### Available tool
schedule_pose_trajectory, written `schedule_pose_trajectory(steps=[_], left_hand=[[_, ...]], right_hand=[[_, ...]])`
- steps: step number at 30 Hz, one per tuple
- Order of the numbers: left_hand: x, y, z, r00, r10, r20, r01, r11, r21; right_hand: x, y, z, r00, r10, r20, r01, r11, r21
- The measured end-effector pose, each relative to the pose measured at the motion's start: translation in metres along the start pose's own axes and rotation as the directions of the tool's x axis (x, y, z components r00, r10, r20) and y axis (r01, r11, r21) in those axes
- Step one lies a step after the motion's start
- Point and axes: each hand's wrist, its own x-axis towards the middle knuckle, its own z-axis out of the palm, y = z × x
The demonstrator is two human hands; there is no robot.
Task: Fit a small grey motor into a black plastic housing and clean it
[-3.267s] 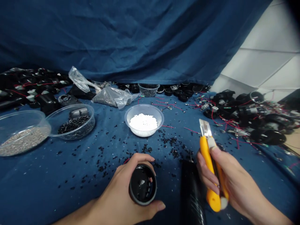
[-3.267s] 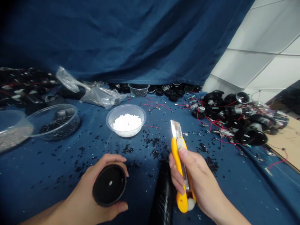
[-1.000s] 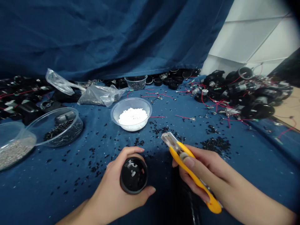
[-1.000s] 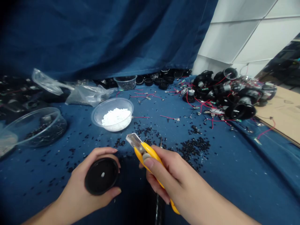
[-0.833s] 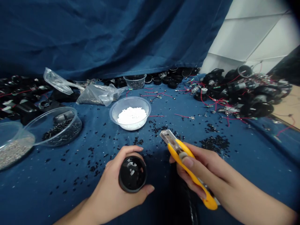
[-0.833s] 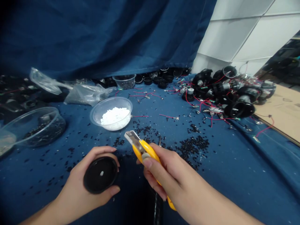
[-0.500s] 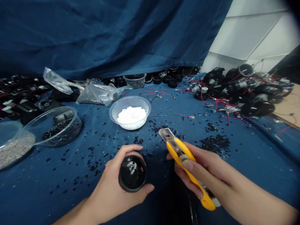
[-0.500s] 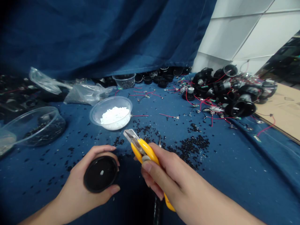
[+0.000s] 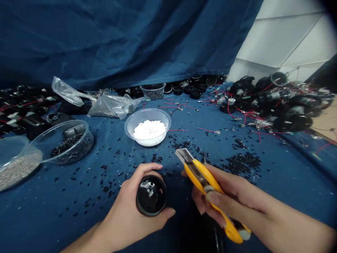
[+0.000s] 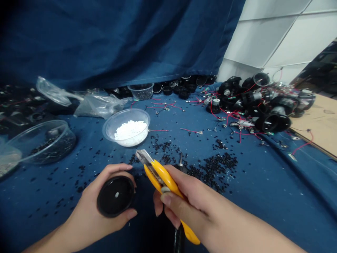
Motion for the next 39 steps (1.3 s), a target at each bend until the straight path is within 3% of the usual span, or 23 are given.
schedule_pose_trajectory(steps=[7, 12, 15, 39], left_hand=[[0.0, 0.001, 0.0, 1.0, -0.006, 0.012, 0.006, 1.0, 0.027], [0.001, 0.002, 0.0, 1.0, 0.014, 0.015, -0.014, 0.999, 0.045], [0.0, 0.002, 0.0, 1.0, 0.007, 0.02, -0.008, 0.999, 0.048], [0.002, 0.004, 0.0, 0.999, -0.002, 0.034, 0.0, 0.998, 0.062]], right_hand=[[0.011, 0.007, -0.004, 0.996, -0.086, 0.036, 0.077, 0.974, 0.212], [0.011, 0.016, -0.004, 0.999, -0.015, -0.047, 0.031, 0.929, 0.369], [0.01, 0.02, -0.003, 0.997, -0.035, -0.068, 0.061, 0.904, 0.424], [0.008, 0.018, -0.002, 0.997, -0.065, -0.036, 0.074, 0.917, 0.391]])
